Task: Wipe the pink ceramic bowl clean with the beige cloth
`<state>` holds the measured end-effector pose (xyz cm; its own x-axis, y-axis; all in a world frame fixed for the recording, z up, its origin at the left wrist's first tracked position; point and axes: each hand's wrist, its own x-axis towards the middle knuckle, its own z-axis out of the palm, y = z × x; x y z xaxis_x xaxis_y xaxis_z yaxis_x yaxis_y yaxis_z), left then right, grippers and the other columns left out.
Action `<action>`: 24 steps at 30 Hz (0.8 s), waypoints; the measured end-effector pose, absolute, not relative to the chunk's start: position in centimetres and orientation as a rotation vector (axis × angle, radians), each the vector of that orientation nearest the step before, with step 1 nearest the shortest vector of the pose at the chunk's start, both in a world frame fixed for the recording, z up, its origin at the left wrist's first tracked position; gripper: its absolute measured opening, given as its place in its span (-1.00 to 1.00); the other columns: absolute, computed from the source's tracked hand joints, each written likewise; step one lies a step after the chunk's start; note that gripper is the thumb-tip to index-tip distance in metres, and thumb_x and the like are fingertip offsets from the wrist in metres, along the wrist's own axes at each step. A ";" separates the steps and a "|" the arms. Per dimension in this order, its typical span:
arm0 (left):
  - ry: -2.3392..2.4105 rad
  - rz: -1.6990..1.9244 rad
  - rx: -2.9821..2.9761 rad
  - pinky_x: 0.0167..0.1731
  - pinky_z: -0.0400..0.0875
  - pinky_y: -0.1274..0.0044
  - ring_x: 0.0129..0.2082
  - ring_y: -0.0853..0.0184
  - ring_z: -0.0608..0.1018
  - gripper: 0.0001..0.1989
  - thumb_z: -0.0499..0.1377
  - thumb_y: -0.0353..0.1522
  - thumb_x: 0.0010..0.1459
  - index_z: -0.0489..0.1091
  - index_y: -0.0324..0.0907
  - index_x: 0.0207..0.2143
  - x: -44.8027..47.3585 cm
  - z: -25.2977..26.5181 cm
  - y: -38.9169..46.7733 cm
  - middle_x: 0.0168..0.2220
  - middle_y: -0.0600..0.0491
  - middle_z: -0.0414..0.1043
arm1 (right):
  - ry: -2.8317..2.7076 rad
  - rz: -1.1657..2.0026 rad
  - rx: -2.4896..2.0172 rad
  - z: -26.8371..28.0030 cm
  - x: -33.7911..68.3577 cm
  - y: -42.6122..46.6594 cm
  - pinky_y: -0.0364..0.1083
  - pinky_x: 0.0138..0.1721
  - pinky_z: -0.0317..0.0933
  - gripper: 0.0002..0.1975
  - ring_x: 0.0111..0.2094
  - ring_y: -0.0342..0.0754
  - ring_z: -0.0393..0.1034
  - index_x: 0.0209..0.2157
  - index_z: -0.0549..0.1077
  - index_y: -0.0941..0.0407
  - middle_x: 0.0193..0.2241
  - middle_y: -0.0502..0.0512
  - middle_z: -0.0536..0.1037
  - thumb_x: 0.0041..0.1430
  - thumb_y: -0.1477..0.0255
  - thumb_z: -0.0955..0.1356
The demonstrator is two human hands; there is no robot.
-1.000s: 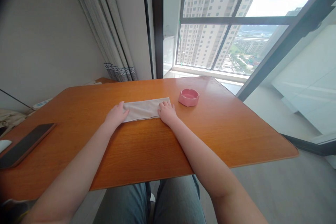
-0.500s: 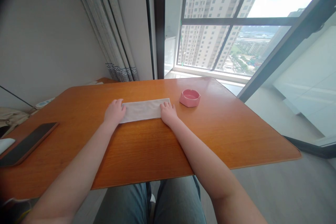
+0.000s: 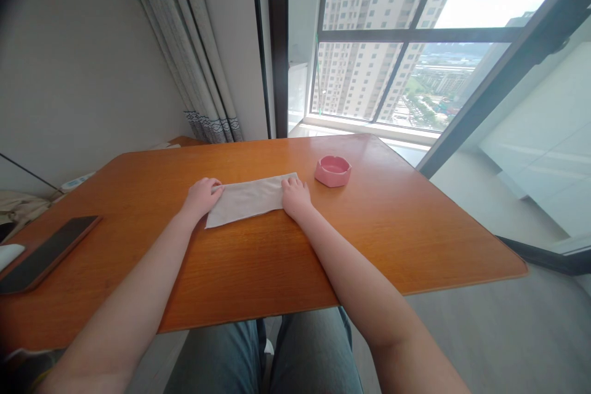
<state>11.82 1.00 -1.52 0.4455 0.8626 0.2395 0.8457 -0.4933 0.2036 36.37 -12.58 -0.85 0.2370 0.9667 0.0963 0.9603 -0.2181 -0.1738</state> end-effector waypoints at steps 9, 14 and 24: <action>1.670 0.710 2.110 -0.33 0.31 0.50 -0.31 0.25 0.49 -0.61 -0.03 -0.08 0.16 0.34 -0.20 -0.23 12.4 -0.9 0.5 -0.29 -0.06 0.46 | -1.778 0.007 -2.366 -1.2 36.1 -12.5 0.10 0.18 -0.10 -0.45 0.23 0.19 0.01 0.10 0.29 0.15 0.22 0.28 0.19 0.25 0.10 0.11; 1.641 0.350 2.217 -0.22 0.35 0.40 -0.11 0.07 0.51 -0.27 0.09 -0.16 0.06 -0.04 -0.17 0.25 12.7 -0.1 -0.8 -0.02 -0.20 0.41 | -1.708 0.194 -2.493 -1.9 36.3 -11.9 0.08 0.27 -0.32 -0.25 0.34 0.18 -0.30 0.30 -0.07 0.30 0.34 0.25 -0.11 0.26 0.07 0.04; 1.697 0.781 2.369 -0.07 0.35 0.31 -0.05 0.08 0.45 -0.55 0.01 -0.46 0.06 0.27 -0.23 0.05 12.1 0.9 -1.2 -0.05 -0.20 0.38 | -1.821 0.099 -2.341 -1.3 36.7 -12.2 0.25 0.25 -0.28 -0.50 0.28 0.19 -0.05 0.17 0.21 0.24 0.25 0.32 0.15 0.25 0.38 0.10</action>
